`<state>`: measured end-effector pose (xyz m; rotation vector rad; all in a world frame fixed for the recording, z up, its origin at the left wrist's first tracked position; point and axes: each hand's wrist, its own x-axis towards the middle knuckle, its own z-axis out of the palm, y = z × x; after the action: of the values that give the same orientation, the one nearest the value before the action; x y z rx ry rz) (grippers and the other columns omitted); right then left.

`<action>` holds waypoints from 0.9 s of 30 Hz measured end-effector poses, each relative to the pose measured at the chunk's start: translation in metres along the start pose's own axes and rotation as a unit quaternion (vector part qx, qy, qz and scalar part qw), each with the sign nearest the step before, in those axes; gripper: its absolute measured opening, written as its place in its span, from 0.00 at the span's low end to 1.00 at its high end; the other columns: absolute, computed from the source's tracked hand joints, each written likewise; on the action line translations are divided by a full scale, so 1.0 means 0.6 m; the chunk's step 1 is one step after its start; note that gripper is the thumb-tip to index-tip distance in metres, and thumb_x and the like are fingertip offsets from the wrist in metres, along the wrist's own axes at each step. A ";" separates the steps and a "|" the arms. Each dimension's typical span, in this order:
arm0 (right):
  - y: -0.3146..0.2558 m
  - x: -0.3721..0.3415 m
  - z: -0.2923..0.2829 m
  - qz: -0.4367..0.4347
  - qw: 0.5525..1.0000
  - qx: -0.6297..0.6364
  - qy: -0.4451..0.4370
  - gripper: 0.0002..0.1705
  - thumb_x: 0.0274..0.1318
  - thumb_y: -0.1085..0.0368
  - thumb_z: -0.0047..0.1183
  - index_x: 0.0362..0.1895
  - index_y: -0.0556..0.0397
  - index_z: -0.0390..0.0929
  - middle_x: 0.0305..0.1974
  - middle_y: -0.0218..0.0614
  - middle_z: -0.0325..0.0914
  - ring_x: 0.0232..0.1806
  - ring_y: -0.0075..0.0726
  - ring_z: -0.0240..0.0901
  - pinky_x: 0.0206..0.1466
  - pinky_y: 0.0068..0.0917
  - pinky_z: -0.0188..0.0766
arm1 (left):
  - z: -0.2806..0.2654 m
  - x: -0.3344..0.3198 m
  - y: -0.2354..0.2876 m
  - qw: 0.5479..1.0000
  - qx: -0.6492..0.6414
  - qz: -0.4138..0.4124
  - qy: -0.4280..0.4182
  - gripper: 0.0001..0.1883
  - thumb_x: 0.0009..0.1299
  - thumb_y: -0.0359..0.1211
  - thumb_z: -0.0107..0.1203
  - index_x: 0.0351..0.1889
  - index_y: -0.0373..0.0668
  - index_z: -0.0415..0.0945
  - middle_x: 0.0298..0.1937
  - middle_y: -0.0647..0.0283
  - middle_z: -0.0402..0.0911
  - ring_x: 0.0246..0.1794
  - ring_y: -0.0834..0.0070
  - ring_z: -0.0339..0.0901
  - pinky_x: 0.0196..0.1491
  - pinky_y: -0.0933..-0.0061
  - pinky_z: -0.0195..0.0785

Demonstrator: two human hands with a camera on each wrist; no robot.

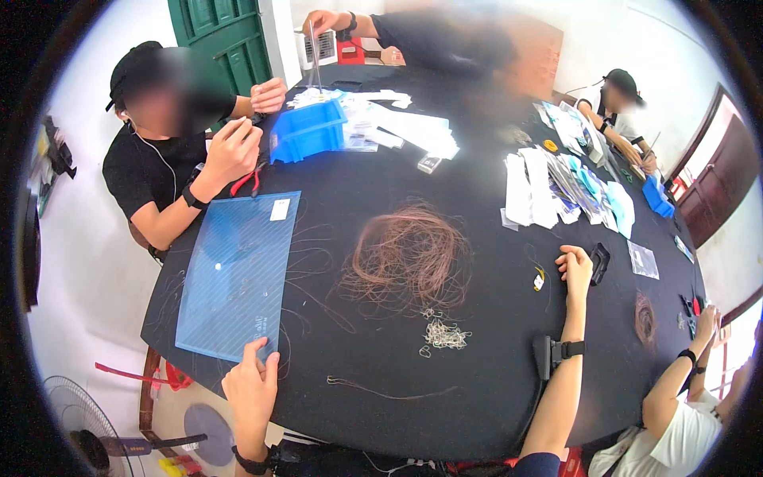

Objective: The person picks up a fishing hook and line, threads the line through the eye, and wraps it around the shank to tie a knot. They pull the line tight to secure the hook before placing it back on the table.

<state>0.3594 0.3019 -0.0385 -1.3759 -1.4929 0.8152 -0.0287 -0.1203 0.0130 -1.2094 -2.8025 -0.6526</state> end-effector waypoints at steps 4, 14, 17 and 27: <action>-0.007 -0.004 0.007 -0.013 0.999 -0.048 0.005 0.14 0.59 0.70 0.41 0.40 0.55 0.81 0.23 0.29 0.78 0.20 0.15 0.66 0.19 0.15 0.60 | -0.002 0.003 -0.001 1.000 0.024 0.018 0.000 0.16 0.68 0.40 0.57 0.48 0.41 0.73 0.15 0.61 0.76 0.17 0.61 0.77 0.23 0.63 0.66; -0.012 -0.007 0.011 -0.023 0.997 -0.070 0.011 0.14 0.58 0.70 0.41 0.39 0.55 0.81 0.23 0.29 0.78 0.19 0.16 0.66 0.21 0.16 0.61 | -0.003 0.007 0.001 0.999 0.025 0.019 -0.002 0.16 0.68 0.39 0.58 0.48 0.42 0.73 0.15 0.62 0.76 0.17 0.61 0.77 0.23 0.64 0.66; -0.010 -0.004 0.011 -0.022 0.997 -0.075 0.011 0.14 0.58 0.70 0.41 0.39 0.55 0.81 0.23 0.29 0.78 0.19 0.16 0.66 0.21 0.16 0.62 | -0.015 0.010 -0.002 1.000 -0.014 -0.004 -0.018 0.14 0.68 0.38 0.57 0.48 0.44 0.74 0.15 0.63 0.74 0.17 0.63 0.75 0.25 0.63 0.64; -0.018 -0.010 0.014 -0.021 0.997 -0.076 0.014 0.14 0.58 0.70 0.41 0.38 0.55 0.81 0.22 0.28 0.77 0.19 0.17 0.65 0.20 0.17 0.60 | -0.013 0.011 -0.001 0.999 0.026 0.013 -0.038 0.15 0.68 0.38 0.57 0.49 0.43 0.73 0.16 0.63 0.75 0.18 0.63 0.76 0.26 0.63 0.65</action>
<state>0.3475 0.2953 -0.0328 -1.4557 -1.5823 0.6643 -0.0347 -0.1190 0.0212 -1.2857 -2.8409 -0.5412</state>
